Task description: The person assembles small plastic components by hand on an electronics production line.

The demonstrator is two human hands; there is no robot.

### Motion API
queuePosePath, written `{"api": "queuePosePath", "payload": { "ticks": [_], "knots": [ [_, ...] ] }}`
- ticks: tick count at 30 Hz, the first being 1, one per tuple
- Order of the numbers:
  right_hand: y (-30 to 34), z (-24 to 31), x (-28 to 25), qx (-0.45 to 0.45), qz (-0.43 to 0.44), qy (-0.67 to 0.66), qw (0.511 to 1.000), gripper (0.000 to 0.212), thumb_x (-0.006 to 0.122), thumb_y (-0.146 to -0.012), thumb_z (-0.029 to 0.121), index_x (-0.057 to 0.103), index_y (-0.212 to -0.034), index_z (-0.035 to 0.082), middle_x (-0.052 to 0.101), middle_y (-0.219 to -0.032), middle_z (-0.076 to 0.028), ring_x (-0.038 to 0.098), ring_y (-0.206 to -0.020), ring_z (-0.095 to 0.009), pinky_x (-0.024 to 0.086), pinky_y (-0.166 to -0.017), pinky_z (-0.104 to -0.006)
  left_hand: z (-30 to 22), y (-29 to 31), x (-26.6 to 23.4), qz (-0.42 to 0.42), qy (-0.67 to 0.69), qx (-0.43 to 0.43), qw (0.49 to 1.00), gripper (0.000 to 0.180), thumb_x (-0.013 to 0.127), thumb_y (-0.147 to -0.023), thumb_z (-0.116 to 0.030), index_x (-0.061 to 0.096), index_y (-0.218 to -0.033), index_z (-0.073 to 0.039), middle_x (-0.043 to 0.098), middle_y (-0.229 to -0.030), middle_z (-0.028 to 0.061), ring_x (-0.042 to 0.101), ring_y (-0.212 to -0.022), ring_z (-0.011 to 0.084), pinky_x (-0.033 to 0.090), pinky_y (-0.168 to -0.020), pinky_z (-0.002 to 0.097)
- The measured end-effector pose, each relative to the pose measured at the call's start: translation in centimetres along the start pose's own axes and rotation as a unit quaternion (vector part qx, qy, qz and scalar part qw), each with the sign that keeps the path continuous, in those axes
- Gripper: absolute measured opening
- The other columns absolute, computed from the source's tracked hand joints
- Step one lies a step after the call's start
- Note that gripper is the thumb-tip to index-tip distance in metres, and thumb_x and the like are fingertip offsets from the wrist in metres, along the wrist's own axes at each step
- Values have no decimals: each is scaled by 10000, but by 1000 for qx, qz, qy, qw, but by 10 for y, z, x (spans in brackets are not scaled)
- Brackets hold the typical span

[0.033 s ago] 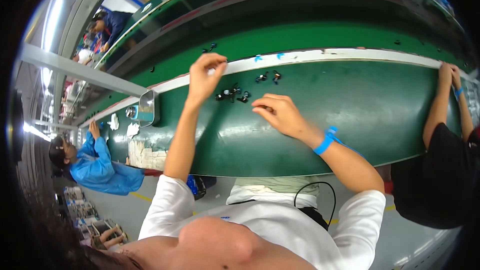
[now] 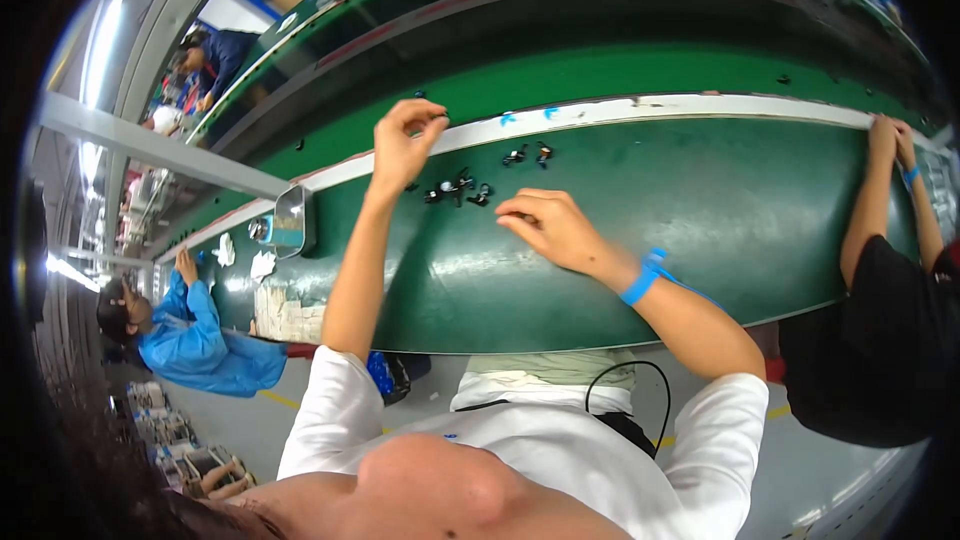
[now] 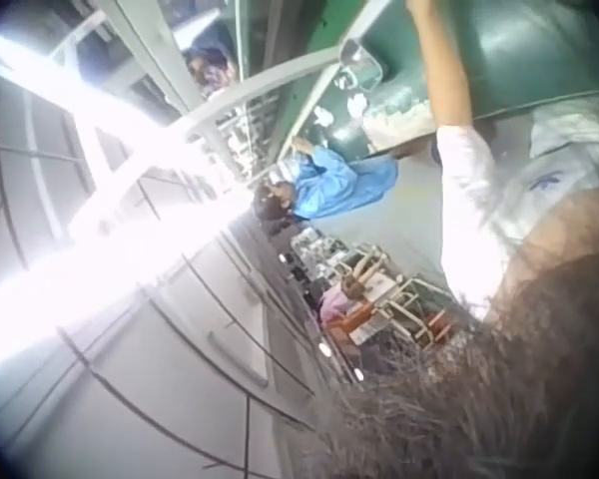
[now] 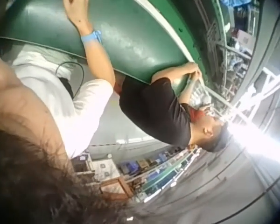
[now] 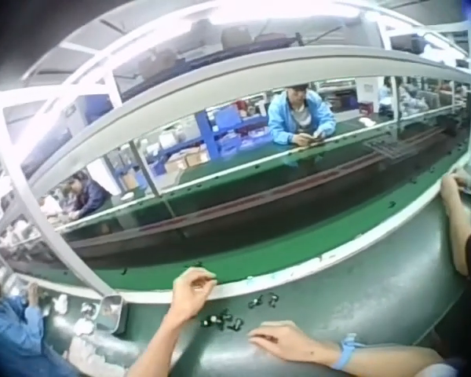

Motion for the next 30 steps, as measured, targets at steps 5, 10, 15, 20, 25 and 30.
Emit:
{"api": "queuePosePath", "payload": {
  "ticks": [5,10,15,20,25,30],
  "knots": [
    [0,5,-4,-105,-52,80,990,148,663,-883,159,696,-940,26,659,-828,-120,630,-675,-302,503,-613,-383,40,-48,16,2,-107,51,993,244,788,-778,-152,710,-965,-17,682,-992,108,658,-848,190,519,-767,308],
    [0,-4,-47,-13,-156,85,984,126,643,-886,143,695,-926,35,647,-813,-108,623,-691,-299,499,-633,-385,-42,-7,57,118,-106,105,982,265,766,-798,-174,686,-997,-18,637,-913,118,617,-799,240,493,-700,335],
    [0,-2,-54,-33,-189,91,977,135,641,-891,122,688,-956,14,614,-792,-111,590,-654,-257,475,-601,-363,-59,26,91,255,-105,109,955,238,743,-805,-117,662,-975,28,634,-868,150,607,-773,291,488,-718,374],
    [2,0,-46,7,-174,61,983,251,615,-911,154,643,-1127,30,624,-867,-155,616,-776,-318,494,-701,-411,-84,33,77,219,-69,117,966,184,676,-836,-7,677,-1018,20,631,-903,139,613,-771,249,493,-700,331],
    [0,5,-33,-11,-123,-22,992,260,604,-928,132,637,-1121,-39,682,-794,-162,648,-670,-259,540,-716,-358,-99,74,49,137,1,125,983,204,678,-825,47,665,-1028,26,620,-988,121,587,-771,197,491,-714,301],
    [6,-8,-12,120,-42,-219,967,188,637,-909,84,666,-1017,-67,684,-786,-109,653,-655,-123,527,-579,-253,-91,92,37,59,42,128,989,363,719,-783,54,628,-1133,19,616,-1106,117,615,-963,215,489,-831,292]
  ]
}}
Point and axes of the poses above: each hand's wrist, its own y-axis away from the middle knuckle, its own x-axis out of the palm, z = x × y, the point moved 7 cm from there along -y, towards the middle knuckle
